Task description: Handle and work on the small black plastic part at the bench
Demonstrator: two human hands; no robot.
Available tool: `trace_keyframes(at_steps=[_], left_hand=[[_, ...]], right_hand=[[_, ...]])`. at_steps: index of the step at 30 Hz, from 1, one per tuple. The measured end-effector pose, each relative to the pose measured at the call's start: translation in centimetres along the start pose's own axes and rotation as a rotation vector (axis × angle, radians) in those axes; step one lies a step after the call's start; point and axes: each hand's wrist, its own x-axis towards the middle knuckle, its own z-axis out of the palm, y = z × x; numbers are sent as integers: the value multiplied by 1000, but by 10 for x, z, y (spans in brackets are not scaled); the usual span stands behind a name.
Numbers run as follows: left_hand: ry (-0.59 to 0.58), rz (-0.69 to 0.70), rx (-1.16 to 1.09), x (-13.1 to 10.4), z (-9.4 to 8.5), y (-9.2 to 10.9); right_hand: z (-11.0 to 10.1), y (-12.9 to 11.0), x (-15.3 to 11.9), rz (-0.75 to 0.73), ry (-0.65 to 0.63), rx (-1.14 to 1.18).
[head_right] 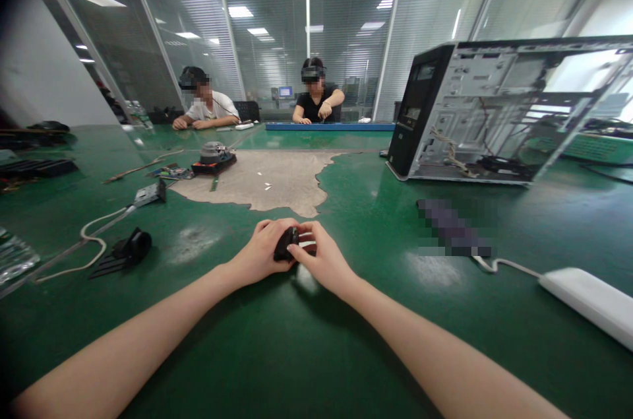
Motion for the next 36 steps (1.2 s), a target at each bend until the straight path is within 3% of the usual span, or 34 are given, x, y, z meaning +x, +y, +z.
trace_keyframes(at_steps=[3,6,12,22,30,36], left_hand=[[0,3,-2,0,0,-1],[-6,7,-8,0,-1,0],[-3,-1,-12,0,-2,1],[-6,1,0,0,-1,0],[1,6,-5,0,-1,1],[1,-4,-1,0,0,1]], right_hand=[[-1,-1,0,26,-33,-2],[-1,-2,-2,-43,-51,-10],[-1,1,-3,-141,26,-82],[-1,0,1,23,-39,-11],[-1,-1,-3,-178,44,-116],[0,3,0,-23,9,1]])
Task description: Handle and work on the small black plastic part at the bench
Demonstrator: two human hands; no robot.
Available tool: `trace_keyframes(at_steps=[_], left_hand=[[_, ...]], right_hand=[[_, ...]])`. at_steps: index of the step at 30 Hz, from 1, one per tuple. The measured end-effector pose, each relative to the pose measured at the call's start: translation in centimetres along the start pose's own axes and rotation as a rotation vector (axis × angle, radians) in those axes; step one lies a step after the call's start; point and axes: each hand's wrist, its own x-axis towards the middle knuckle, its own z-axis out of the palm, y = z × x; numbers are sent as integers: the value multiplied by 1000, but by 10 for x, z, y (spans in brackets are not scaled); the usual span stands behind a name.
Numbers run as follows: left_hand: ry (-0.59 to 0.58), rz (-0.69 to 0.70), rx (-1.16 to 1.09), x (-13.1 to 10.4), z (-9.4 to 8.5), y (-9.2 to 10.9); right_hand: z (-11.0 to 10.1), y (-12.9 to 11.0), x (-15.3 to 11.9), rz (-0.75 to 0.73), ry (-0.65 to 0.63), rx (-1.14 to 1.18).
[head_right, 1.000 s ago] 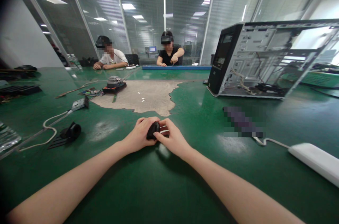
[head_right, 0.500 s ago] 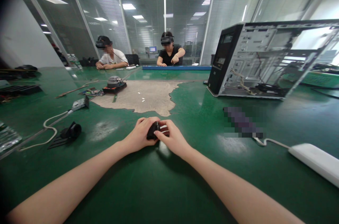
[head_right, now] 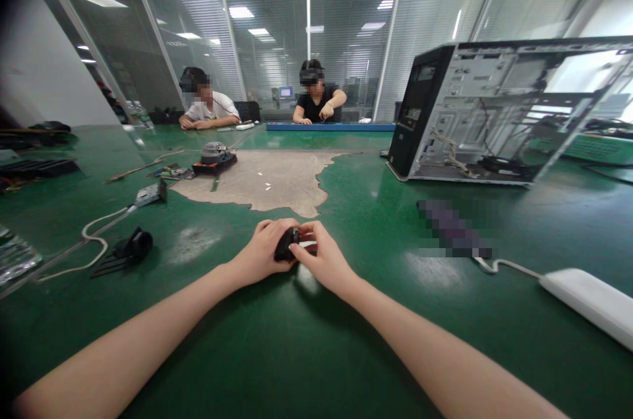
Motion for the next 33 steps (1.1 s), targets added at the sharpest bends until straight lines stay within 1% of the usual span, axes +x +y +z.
trace_keyframes(at_steps=[3,5,10,16,19,21,24,26,28,30,33], left_hand=[[-1,3,3,0,0,-1],[-3,5,0,-1,0,-1],[-7,13,-9,-1,-2,-1],[-1,7,-6,0,-1,0],[2,12,-2,0,0,-1],[0,14,-2,0,0,-1],[-6,11,-4,0,-1,-1],[-6,14,-8,0,-1,-1],[-2,16,-12,0,-2,0],[7,15,-15,0,-2,0],[13,11,-17,0,-1,0]], right_hand=[[-1,-1,1,60,-56,12],[-1,-3,0,42,-69,1],[-1,-5,-4,-72,-21,-15],[0,-3,-2,-33,-35,48],[0,-2,-1,16,-23,36],[0,-2,0,36,-38,21],[-1,-2,-2,-18,-57,-1],[-1,-2,-3,-81,-35,-28],[-1,-2,-4,-114,-7,-52],[-1,-1,-4,-109,5,-51],[-1,-1,-2,-63,2,-26]])
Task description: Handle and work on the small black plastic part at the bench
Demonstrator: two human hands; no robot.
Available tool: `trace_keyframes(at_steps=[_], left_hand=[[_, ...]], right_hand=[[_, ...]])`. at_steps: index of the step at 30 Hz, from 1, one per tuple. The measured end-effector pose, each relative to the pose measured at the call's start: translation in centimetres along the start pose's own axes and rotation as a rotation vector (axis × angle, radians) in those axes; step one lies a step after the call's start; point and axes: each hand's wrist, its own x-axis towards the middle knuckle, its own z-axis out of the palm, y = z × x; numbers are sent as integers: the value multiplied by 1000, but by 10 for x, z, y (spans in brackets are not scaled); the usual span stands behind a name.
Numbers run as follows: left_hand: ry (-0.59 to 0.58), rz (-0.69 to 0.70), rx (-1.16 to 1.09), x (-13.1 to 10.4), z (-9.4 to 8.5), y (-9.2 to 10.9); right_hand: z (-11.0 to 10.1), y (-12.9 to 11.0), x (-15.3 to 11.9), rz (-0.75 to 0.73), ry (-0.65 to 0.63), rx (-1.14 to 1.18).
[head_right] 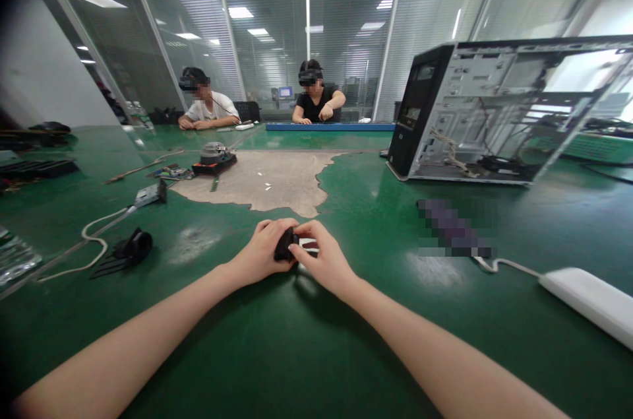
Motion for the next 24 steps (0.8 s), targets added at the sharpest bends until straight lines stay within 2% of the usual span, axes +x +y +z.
trace_keyframes(at_steps=[6,13,21,24], left_hand=[[-6,6,5,-1,1,-2],[-4,8,1,-1,0,-1],[-4,0,15,0,1,-2],[-4,3,15,0,2,-3]], right_hand=[[0,-1,2,89,-62,8],[1,-2,-1,-54,7,-70],[1,-1,2,88,-20,-11],[0,-2,1,80,-49,-26]])
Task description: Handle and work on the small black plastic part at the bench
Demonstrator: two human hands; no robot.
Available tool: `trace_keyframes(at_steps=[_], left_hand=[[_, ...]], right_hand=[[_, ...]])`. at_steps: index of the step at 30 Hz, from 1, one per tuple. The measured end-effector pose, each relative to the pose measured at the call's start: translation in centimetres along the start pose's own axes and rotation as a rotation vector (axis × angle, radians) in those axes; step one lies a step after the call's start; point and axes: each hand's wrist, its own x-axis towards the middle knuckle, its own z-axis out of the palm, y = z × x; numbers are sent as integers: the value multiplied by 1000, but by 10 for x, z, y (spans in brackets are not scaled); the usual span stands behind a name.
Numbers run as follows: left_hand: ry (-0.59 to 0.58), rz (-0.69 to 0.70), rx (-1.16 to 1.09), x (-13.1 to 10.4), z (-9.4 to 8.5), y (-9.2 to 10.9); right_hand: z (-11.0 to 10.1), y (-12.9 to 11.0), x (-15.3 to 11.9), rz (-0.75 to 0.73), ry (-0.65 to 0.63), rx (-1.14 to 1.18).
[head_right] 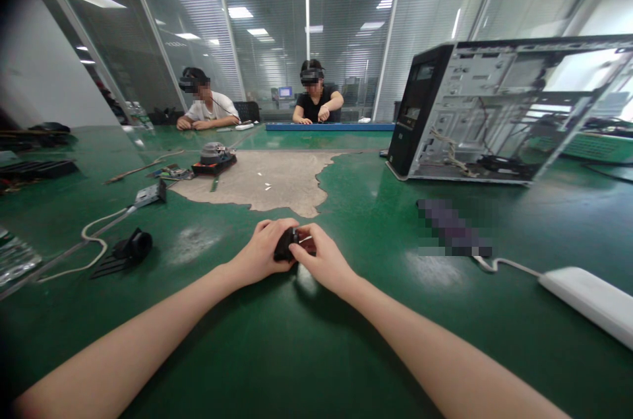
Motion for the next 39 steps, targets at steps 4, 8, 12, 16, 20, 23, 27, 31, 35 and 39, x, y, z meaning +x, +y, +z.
trace_keyframes(at_steps=[4,8,12,16,20,23,27,31,35,39], left_hand=[[-1,6,-7,0,-1,0],[5,4,-9,-1,-1,1],[5,-5,4,0,-1,1],[-3,-3,5,0,0,1],[-7,0,-1,0,-1,2],[-2,1,-6,0,-2,2],[4,-6,-2,0,-1,2],[-4,-4,-1,1,0,1],[-16,-8,-7,0,-2,2],[-14,-4,-9,0,-3,3]], right_hand=[[0,-1,-3,-116,39,-27],[-1,0,-2,-99,55,2],[0,1,1,-25,57,31],[0,0,1,19,23,11],[-1,-2,-1,-61,6,11],[-1,-2,-2,-99,27,21],[-1,1,-1,-56,29,36],[-1,2,1,9,26,45],[-1,0,0,-33,-5,37],[-1,-1,-2,-132,50,-5]])
